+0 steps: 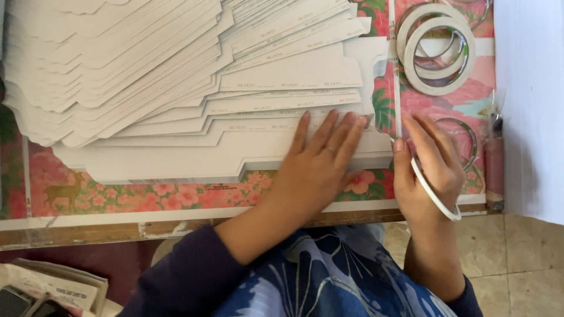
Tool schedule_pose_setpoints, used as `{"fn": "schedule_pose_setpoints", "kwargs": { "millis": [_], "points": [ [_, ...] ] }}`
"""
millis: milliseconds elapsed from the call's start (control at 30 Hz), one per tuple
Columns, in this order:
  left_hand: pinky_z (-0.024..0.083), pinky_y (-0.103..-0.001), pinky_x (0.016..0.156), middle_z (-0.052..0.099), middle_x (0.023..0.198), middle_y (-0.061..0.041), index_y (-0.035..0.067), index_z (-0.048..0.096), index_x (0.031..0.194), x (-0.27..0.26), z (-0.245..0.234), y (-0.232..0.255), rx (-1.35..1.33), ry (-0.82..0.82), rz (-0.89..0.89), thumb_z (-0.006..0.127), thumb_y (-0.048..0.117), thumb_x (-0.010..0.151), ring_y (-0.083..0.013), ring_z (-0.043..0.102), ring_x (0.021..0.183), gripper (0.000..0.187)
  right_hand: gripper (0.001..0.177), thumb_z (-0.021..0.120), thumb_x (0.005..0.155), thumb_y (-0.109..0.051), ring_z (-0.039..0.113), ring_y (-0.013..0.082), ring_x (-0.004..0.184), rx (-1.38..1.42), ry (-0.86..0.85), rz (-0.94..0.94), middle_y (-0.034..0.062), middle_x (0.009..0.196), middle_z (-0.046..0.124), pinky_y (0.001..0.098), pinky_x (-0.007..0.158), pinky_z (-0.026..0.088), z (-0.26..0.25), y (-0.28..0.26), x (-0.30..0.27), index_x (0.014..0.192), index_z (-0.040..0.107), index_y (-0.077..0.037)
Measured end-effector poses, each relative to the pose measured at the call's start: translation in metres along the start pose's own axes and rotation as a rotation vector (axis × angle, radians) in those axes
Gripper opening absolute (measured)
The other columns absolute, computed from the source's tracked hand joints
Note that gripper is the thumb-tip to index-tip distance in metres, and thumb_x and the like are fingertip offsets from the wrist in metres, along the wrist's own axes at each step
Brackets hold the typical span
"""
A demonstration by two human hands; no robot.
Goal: The person repeatedly applies a strip of white tape along the edge of a white paper sheet, then places the sheet on a growing stack. The process is repeated for multiple sheets throughout the clip.
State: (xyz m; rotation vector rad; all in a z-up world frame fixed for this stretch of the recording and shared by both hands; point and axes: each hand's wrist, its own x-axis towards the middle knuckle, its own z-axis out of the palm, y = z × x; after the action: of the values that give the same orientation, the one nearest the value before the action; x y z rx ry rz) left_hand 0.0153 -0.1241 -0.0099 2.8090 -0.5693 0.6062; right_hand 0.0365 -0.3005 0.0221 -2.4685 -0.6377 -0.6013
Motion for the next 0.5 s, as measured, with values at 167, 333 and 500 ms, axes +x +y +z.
{"fn": "schedule_pose_setpoints", "kwargs": {
  "millis": [167,333,500],
  "points": [
    [0.035,-0.054,0.111,0.049,0.135,-0.022,0.004,0.053,0.132,0.006,0.017,0.018,-0.093,0.071,-0.025,0.054,0.039,0.094,-0.0413,0.045,0.128,0.052,0.006,0.063,0.097,0.001,0.050,0.0355,0.080,-0.101,-0.006,-0.173,0.0189,0.089,0.056,0.0456,0.076,0.043,0.005,-0.008,-0.012,0.100,0.065,0.006],
    [0.039,-0.053,0.108,0.055,0.126,-0.022,0.019,0.058,0.124,-0.002,0.009,-0.001,-0.098,0.196,0.000,0.050,0.033,0.097,-0.0407,0.053,0.121,0.031,0.011,0.061,0.090,0.004,0.060,0.0297,0.082,0.216,-0.021,-0.315,0.0185,0.092,0.067,0.0358,0.079,0.051,-0.006,-0.062,-0.003,0.100,0.065,0.005],
    [0.040,-0.046,0.111,0.060,0.130,-0.012,0.002,0.036,0.141,-0.054,-0.035,-0.065,-0.174,0.043,-0.157,0.053,-0.001,0.081,-0.0242,0.060,0.117,0.062,0.023,0.050,0.099,-0.005,0.059,0.0225,0.078,0.383,-0.314,0.024,0.0135,0.090,0.063,0.0321,0.074,0.044,0.023,-0.067,0.018,0.115,0.062,0.005]
  ]
}}
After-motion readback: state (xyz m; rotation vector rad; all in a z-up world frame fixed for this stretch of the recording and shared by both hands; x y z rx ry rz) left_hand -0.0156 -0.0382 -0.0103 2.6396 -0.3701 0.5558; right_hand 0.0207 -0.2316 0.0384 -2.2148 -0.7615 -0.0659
